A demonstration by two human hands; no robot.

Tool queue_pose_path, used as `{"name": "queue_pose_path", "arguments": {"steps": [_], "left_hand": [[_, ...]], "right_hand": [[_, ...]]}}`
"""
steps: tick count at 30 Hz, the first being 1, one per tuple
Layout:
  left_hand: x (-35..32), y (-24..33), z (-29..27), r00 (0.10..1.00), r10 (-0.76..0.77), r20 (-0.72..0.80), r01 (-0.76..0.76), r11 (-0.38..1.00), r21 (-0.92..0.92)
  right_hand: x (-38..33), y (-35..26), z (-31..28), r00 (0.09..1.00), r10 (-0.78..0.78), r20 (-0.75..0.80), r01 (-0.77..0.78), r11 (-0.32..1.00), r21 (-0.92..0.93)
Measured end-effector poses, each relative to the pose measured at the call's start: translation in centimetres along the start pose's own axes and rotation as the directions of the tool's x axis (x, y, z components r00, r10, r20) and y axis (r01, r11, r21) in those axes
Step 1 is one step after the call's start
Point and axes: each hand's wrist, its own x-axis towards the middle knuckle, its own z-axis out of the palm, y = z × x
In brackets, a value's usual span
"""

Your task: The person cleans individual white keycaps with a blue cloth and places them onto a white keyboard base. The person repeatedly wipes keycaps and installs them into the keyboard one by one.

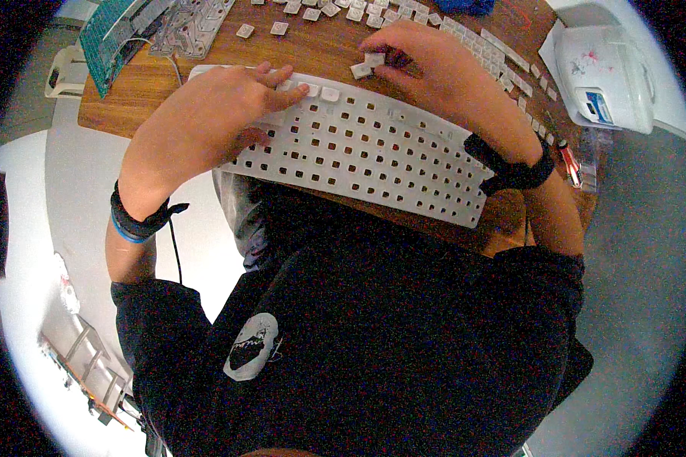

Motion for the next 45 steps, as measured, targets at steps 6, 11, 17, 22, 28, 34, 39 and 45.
{"name": "queue_pose_path", "arguments": {"steps": [6,11,17,22,28,34,39,45], "left_hand": [[0.0,0.2,-0.2,1.000,0.004,0.006,-0.004,1.000,0.013],[-0.3,-0.2,0.0,1.000,0.014,-0.011,-0.014,1.000,0.007],[-0.1,0.1,0.0,0.999,-0.019,0.032,0.019,1.000,0.004],[0.0,-0.2,0.3,1.000,0.011,0.004,-0.011,1.000,0.004],[0.2,0.1,-0.1,0.999,-0.015,0.032,0.014,1.000,0.012],[0.4,-0.1,0.0,0.999,-0.025,0.031,0.026,0.999,-0.038],[0.4,0.0,-0.3,0.999,-0.026,0.042,0.028,0.999,-0.025],[0.7,0.3,-0.5,0.997,-0.044,0.060,0.045,0.999,-0.013]], "right_hand": [[-0.2,0.1,-0.1,0.999,-0.006,-0.046,0.005,1.000,-0.020],[-0.2,0.3,-0.2,0.995,-0.047,-0.085,0.040,0.996,-0.077],[-0.3,-0.8,-0.1,0.999,0.010,-0.033,-0.008,0.997,0.071],[-0.3,-2.0,0.4,0.999,0.000,0.039,-0.002,0.998,0.066],[-0.3,-2.0,0.8,0.995,-0.055,0.083,0.052,0.998,0.031],[-0.9,-0.9,0.2,0.996,0.041,0.077,-0.040,0.999,-0.016],[-1.0,-0.3,-0.1,0.991,0.086,0.102,-0.078,0.993,-0.086],[-0.2,-1.0,0.1,0.998,-0.016,0.055,0.025,0.985,-0.172]]}}
